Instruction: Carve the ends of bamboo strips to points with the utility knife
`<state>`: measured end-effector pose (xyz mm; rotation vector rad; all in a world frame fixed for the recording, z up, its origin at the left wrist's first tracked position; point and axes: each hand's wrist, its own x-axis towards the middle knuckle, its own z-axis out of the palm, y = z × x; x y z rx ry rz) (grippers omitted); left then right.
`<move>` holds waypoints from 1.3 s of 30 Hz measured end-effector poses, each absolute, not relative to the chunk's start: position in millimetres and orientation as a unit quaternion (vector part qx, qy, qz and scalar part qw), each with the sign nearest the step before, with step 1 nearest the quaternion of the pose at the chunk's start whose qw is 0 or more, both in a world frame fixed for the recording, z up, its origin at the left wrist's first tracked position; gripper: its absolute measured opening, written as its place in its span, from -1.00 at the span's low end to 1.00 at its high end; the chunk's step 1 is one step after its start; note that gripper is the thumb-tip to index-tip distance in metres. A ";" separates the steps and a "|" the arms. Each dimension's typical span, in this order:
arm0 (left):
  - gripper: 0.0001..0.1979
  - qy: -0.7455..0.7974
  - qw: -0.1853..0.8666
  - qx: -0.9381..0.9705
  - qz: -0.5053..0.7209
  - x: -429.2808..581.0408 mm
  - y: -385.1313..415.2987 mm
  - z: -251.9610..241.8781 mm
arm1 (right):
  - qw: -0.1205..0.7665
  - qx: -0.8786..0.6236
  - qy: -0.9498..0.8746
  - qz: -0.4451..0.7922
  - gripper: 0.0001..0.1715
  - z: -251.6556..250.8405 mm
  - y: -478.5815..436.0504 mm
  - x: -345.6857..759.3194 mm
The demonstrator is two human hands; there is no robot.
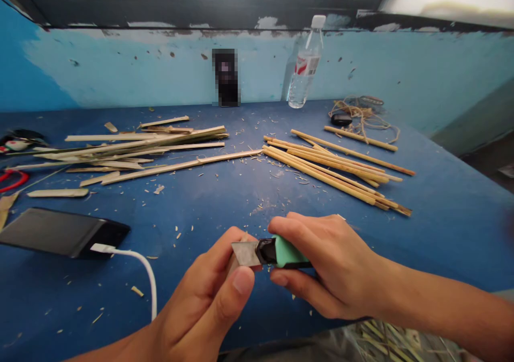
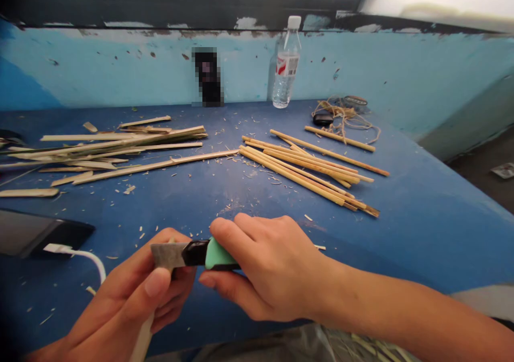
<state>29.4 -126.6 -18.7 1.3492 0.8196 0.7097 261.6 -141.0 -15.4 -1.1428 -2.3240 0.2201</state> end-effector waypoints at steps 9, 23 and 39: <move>-0.67 0.336 0.573 0.687 0.294 37.8 -124.6 -10.8 | 0.273 -0.416 -0.865 0.069 -0.61 -15.5 -142.9 261.3; -0.59 0.358 0.518 0.702 0.332 44.1 -126.0 -7.3 | 0.267 -0.416 -0.861 0.118 -0.58 -14.7 -144.8 261.1; -0.81 0.304 0.647 0.613 0.335 40.0 -131.0 -11.0 | 0.077 -0.625 -0.777 -0.007 -0.59 -29.4 -108.4 287.2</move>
